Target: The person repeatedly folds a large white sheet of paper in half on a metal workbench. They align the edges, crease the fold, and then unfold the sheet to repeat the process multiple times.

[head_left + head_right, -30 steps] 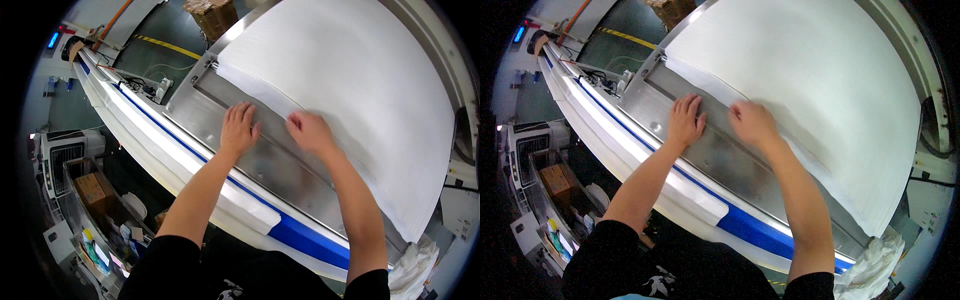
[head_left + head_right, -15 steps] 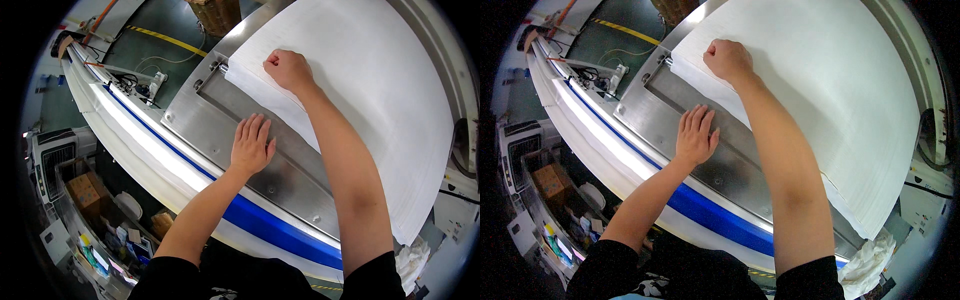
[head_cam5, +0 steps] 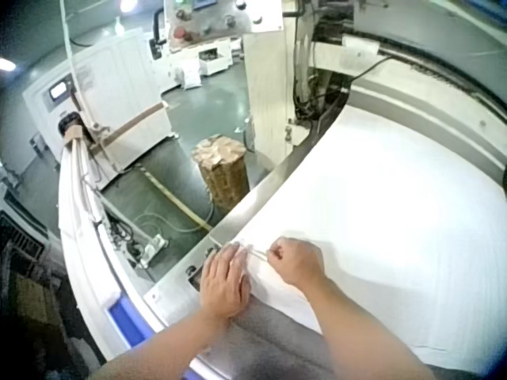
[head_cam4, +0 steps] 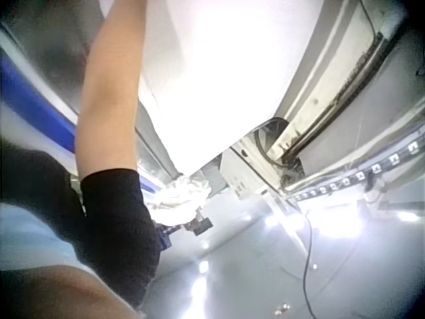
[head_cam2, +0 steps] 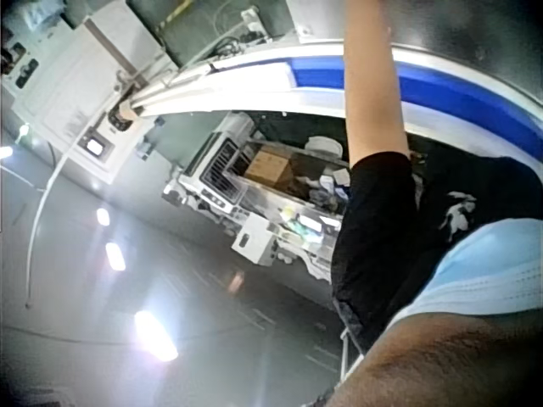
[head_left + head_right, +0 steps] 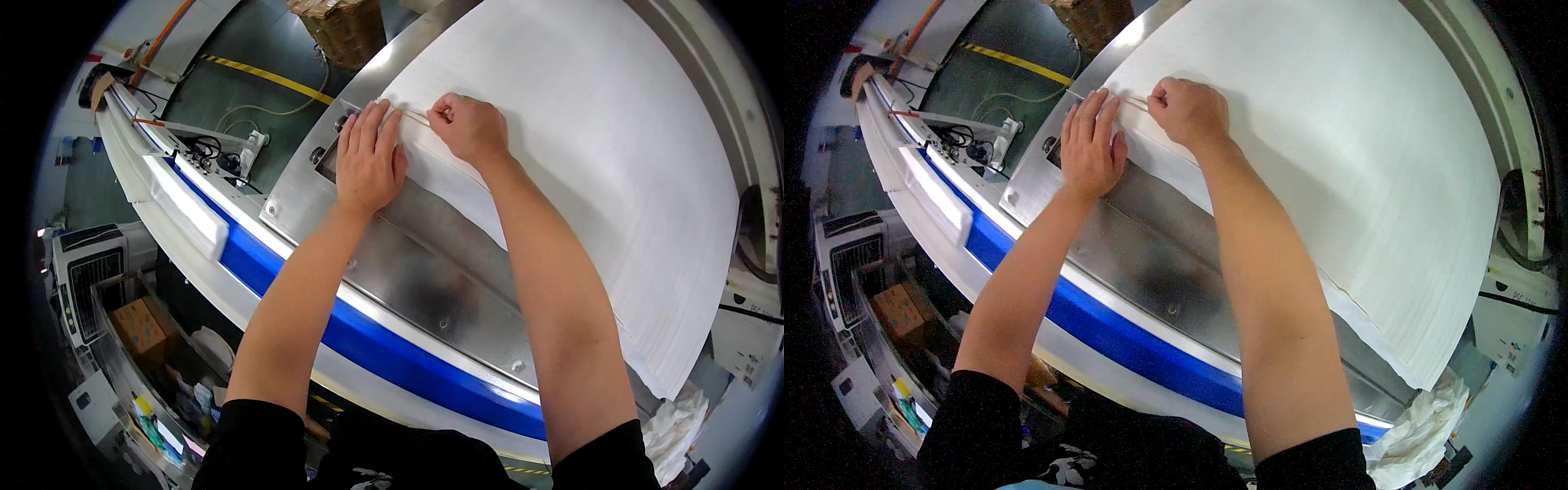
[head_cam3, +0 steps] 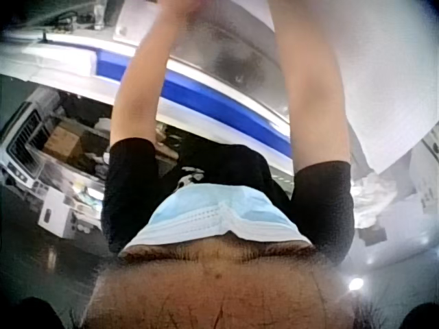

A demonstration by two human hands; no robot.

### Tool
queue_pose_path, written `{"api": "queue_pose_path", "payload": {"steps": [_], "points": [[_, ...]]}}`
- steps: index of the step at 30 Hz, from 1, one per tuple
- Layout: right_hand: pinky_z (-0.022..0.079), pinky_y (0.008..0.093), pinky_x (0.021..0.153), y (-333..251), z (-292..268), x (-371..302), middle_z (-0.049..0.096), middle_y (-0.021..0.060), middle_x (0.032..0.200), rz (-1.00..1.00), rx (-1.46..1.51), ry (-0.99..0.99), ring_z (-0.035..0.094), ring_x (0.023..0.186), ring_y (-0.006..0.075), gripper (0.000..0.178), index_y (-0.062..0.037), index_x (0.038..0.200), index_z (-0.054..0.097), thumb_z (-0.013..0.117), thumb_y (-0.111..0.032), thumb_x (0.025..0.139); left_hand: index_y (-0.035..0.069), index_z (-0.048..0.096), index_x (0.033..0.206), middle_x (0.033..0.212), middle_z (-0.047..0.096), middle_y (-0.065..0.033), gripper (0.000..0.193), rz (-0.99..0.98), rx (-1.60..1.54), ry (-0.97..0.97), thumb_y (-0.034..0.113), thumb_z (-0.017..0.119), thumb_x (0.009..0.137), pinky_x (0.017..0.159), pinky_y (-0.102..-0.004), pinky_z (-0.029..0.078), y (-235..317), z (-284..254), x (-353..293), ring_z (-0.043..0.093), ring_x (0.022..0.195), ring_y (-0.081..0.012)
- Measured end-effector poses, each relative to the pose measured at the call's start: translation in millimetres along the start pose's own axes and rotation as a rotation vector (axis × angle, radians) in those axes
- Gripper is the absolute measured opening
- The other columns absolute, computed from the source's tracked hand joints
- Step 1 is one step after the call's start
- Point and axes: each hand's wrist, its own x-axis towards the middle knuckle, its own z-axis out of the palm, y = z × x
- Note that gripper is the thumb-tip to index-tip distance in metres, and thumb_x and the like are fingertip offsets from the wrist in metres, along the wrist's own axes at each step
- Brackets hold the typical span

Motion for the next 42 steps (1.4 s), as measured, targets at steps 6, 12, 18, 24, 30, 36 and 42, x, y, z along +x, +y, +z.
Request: {"api": "queue_pose_path", "payload": {"steps": [6, 12, 18, 24, 30, 36, 42], "points": [[0.051, 0.0398, 0.067, 5, 1, 1, 0.067, 0.0063, 0.078, -0.012, -0.016, -0.004, 0.064, 0.074, 0.0278, 0.016, -0.0146, 0.081, 0.066, 0.058, -0.029, 0.08, 0.009, 0.049, 0.123, 0.13, 0.048, -0.0092, 0.047, 0.055, 0.038, -0.057, 0.01, 0.057, 0.076, 0.105, -0.0425, 0.03, -6, 5, -2, 0.042, 0.125, -0.0259], [0.05, 0.0348, 0.063, 6, 1, 3, 0.067, 0.0027, 0.072, -0.001, -0.036, -0.003, 0.064, 0.068, 0.022, 0.016, -0.0159, 0.081, 0.067, 0.063, -0.031, 0.079, 0.01, 0.054, 0.113, 0.125, 0.051, -0.0062, 0.037, 0.043, 0.047, -0.037, 0.011, 0.058, 0.077, 0.102, -0.0412, 0.033, -8, 4, -5, 0.044, 0.123, -0.023], [0.05, 0.0399, 0.067, -1, -4, 0, 0.067, 0.007, 0.076, 0.028, -0.032, -0.062, 0.064, 0.074, 0.0275, 0.018, -0.0144, 0.083, 0.067, 0.058, -0.03, 0.081, 0.011, 0.055, 0.102, 0.12, 0.054, -0.0047, 0.029, 0.005, 0.056, -0.009, 0.013, 0.062, 0.074, 0.099, -0.041, 0.035, -6, -8, -17, 0.048, 0.119, -0.0221], [0.051, 0.0416, 0.067, -5, -12, -27, 0.067, 0.0103, 0.08, -0.014, 0.132, -0.031, 0.064, 0.074, 0.0302, 0.02, -0.0126, 0.084, 0.066, 0.056, -0.03, 0.083, 0.01, 0.055, 0.097, 0.119, 0.055, -0.0064, 0.027, 0.293, 0.091, -0.195, 0.014, 0.063, 0.071, 0.101, -0.0419, 0.035, -20, -29, -3, 0.048, 0.119, -0.0212], [0.048, 0.0435, 0.073, 15, -61, -176, 0.064, 0.0135, 0.082, 0.186, -0.256, 0.028, 0.062, 0.077, 0.0331, 0.034, -0.0083, 0.086, 0.066, 0.047, -0.036, 0.091, 0.009, 0.055, 0.111, 0.116, 0.059, -0.0116, 0.042, 0.332, 0.161, -0.617, 0.017, 0.065, 0.071, 0.102, -0.0439, 0.035, -39, -49, 19, 0.055, 0.109, -0.0274], [0.042, 0.0467, 0.087, 172, -172, -367, 0.065, 0.0124, 0.075, 0.548, -0.545, 0.114, 0.062, 0.078, 0.0306, 0.041, -0.009, 0.077, 0.068, 0.043, -0.037, 0.093, 0.015, 0.053, 0.119, 0.114, 0.059, -0.0099, 0.052, 0.34, 0.469, -0.896, 0.004, 0.06, 0.068, 0.099, -0.0429, 0.035, 21, -48, 54, 0.056, 0.105, -0.0287], [0.034, 0.0479, 0.099, 289, -293, -527, 0.068, 0.0122, 0.086, 0.85, -0.694, 0.062, 0.062, 0.091, 0.0289, 0.048, -0.0099, 0.086, 0.07, 0.035, -0.042, 0.095, 0.008, 0.061, 0.103, 0.104, 0.062, -0.0132, 0.028, 0.356, 0.763, -0.975, 0.007, 0.059, 0.076, 0.086, -0.039, 0.047, 8, 11, 54, 0.06, 0.098, -0.029]]}}
